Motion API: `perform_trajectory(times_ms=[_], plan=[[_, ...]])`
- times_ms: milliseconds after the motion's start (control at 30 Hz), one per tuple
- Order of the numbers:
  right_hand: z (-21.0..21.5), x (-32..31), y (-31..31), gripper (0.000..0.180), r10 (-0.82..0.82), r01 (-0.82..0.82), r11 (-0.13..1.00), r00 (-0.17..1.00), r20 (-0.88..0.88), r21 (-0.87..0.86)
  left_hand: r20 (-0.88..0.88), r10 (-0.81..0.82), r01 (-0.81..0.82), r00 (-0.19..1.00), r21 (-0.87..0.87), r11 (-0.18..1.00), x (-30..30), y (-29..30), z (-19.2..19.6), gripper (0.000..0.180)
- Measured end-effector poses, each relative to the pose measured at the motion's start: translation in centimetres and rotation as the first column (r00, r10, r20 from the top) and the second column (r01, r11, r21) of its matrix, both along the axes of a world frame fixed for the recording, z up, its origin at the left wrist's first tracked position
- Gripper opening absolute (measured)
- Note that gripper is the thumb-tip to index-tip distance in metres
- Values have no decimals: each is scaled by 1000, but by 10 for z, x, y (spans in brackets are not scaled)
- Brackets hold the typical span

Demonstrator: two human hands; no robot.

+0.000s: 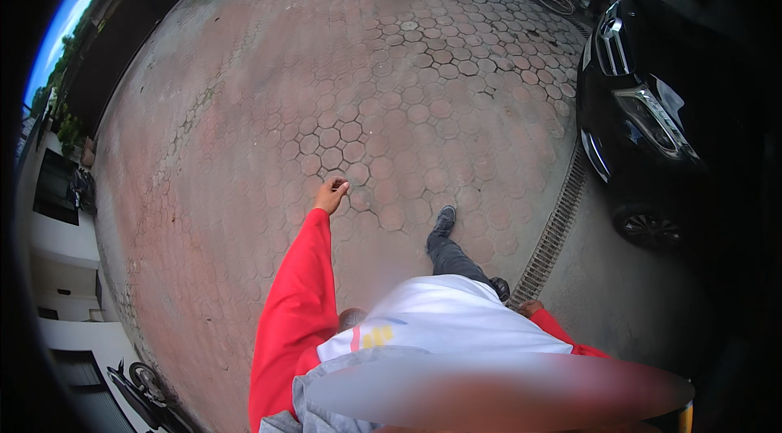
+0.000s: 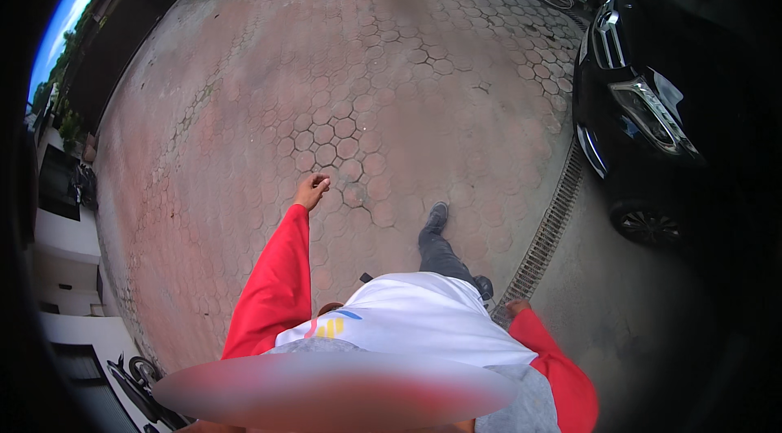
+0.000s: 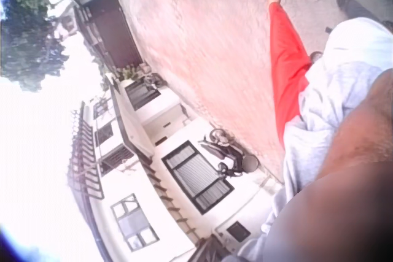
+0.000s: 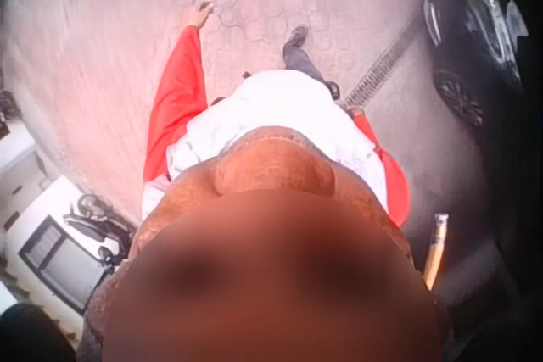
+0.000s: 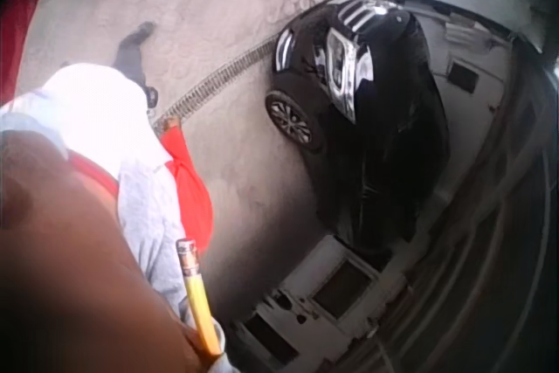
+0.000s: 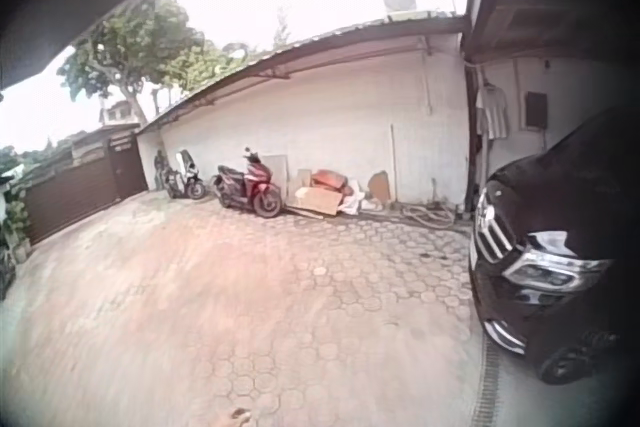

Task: The person walks from a garage area to a pile of metal rods, selects two long rods, and carries them into a building. They walk up a staircase and place the rods on a scaffolding platform inside a room under renovation.

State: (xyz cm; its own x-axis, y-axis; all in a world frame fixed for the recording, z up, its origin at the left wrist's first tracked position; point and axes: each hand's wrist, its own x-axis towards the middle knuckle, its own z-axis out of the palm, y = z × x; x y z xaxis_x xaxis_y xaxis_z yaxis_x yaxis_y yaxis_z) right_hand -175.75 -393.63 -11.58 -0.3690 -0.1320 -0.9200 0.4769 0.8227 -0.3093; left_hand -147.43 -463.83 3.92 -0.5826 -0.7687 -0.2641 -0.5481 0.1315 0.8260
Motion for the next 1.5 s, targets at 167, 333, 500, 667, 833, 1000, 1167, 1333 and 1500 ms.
perform_trajectory(times_ms=[167, 333, 500, 667, 833, 1000, 1167, 1333, 1500], plan=[[-16, -160, -182, 25, 101, -90, 990, 990, 102, -105, 419, -177, -6, 891, 399, 917, -16, -24, -53, 42], [54, -394, -416, 45, 183, -237, 952, 948, -261, -194, 668, 149, -558, 729, 454, 695, 15, -26, -62, 37], [98, -573, -605, 42, 3, -184, 932, 865, -501, -311, 688, 128, -642, 714, 571, 512, -44, -89, -86, 36], [80, -616, -693, 43, -20, -84, 951, 944, -330, -299, 595, -65, -380, 801, 590, 712, -204, -303, -127, 35], [77, -598, -736, 38, 272, -273, 962, 960, -68, -5, 454, 82, -307, 887, 448, 840, -433, -591, -77, 45], [72, -639, -819, 24, -203, 198, 978, 976, -84, -66, 90, -42, 23, 995, 202, 979, -638, -820, -5, 47], [22, -783, -964, 22, -85, 84, 996, 995, -45, -37, 143, -47, 38, 989, 68, 997, -766, -950, -25, 42], [1, -992, -1170, 17, -92, 85, 994, 991, -99, -74, 406, 27, -174, 914, 329, 928, -777, -988, -69, 42], [47, -1189, -1413, 37, 246, -284, 947, 941, -232, -148, 579, 253, -579, 775, 491, 651, -752, -986, -54, 42]])
